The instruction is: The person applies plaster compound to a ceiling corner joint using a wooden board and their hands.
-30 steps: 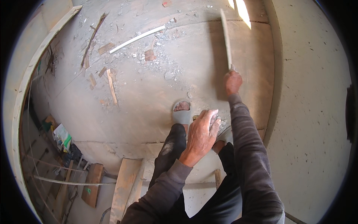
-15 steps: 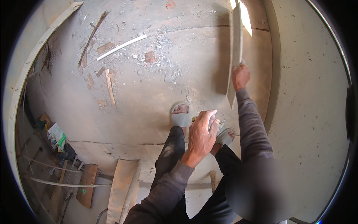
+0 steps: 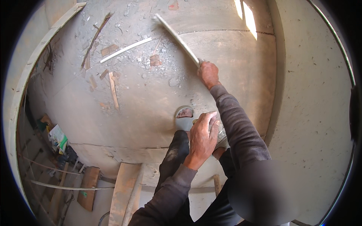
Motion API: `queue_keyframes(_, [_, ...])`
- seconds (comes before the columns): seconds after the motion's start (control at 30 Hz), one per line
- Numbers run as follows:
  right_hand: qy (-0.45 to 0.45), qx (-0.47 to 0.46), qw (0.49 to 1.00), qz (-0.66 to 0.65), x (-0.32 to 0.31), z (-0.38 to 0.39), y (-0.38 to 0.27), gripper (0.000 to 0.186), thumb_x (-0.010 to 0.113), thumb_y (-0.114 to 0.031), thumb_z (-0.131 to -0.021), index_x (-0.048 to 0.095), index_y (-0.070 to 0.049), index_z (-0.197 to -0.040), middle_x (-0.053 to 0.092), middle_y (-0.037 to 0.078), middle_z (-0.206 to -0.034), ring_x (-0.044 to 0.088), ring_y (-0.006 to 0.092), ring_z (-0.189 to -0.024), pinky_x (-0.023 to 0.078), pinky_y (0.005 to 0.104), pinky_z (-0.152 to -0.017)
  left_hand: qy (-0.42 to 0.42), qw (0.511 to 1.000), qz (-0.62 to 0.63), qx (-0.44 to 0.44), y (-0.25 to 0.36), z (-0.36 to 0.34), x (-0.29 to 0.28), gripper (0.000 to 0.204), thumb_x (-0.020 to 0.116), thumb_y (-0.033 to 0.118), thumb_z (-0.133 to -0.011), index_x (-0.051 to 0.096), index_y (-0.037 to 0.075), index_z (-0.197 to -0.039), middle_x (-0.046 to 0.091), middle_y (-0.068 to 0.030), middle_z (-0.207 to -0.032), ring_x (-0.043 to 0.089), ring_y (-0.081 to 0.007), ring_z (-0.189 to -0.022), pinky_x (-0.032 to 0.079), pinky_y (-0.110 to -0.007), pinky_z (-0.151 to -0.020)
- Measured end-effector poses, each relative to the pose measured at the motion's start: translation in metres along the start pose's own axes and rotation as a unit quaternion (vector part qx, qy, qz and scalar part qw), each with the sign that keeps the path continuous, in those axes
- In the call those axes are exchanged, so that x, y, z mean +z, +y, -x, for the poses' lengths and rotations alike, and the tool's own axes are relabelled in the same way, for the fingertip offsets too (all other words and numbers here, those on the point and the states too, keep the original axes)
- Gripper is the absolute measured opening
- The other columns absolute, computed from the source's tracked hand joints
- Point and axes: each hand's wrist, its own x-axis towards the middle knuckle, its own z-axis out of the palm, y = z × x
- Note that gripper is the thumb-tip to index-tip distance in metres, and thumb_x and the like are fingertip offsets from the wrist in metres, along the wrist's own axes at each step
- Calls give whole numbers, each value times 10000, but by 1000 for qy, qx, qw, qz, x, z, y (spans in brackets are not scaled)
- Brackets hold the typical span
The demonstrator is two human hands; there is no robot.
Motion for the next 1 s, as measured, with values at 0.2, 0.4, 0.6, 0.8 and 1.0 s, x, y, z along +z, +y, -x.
queue_keyframes(0.2, [26, 90, 995, -18, -13, 33, 30, 205, 602, -159, -784, 698, -45, -925, 665, 222, -775, 660, 396, -733, 529, 495, -673, 24, 999, 34, -15, 1, 2, 2, 214, 612, 58, -912, 607, -29, -1108, 663, -165, -967, 672, -260, -879, 526, -348, -786])
queue_keyframes(0.4, [110, 162, 980, 22, -13, 62, 81, 194, 573, -135, -796, 695, -44, -916, 664, 227, -753, 655, 410, -697, 528, 503, -654, 35, 998, 44, -8, -4, 7, -2, 223, 594, 46, -910, 585, -27, -1121, 638, -174, -982, 669, -297, -892, 527, -378, -776])
queue_keyframes(0.6, [-34, 36, 999, -7, 50, 82, -6, 244, 569, -115, -831, 685, -55, -1037, 672, 179, -751, 678, 350, -705, 547, 456, -647, 52, 998, 38, -4, -8, 5, -1, 212, 600, 42, -919, 605, -31, -1118, 653, -156, -969, 675, -250, -894, 539, -338, -783])
queue_keyframes(0.8, [-90, -63, 994, -21, 12, 86, -29, 295, 561, -121, -798, 648, -88, -1079, 685, 176, -822, 669, 373, -735, 541, 492, -673, 91, 995, 40, -14, -4, 3, -4, 207, 587, 39, -919, 616, -20, -1116, 648, -137, -1007, 643, -235, -941, 512, -337, -853])
queue_keyframes(1.0, [-4, 104, 994, 23, -62, 107, 46, 335, 585, -122, -753, 686, -77, -1070, 685, 182, -814, 667, 382, -722, 544, 483, -673, 93, 995, 22, 26, -14, 5, -7, 203, 569, 25, -915, 600, -30, -1108, 622, -157, -956, 649, -274, -876, 541, -356, -766])
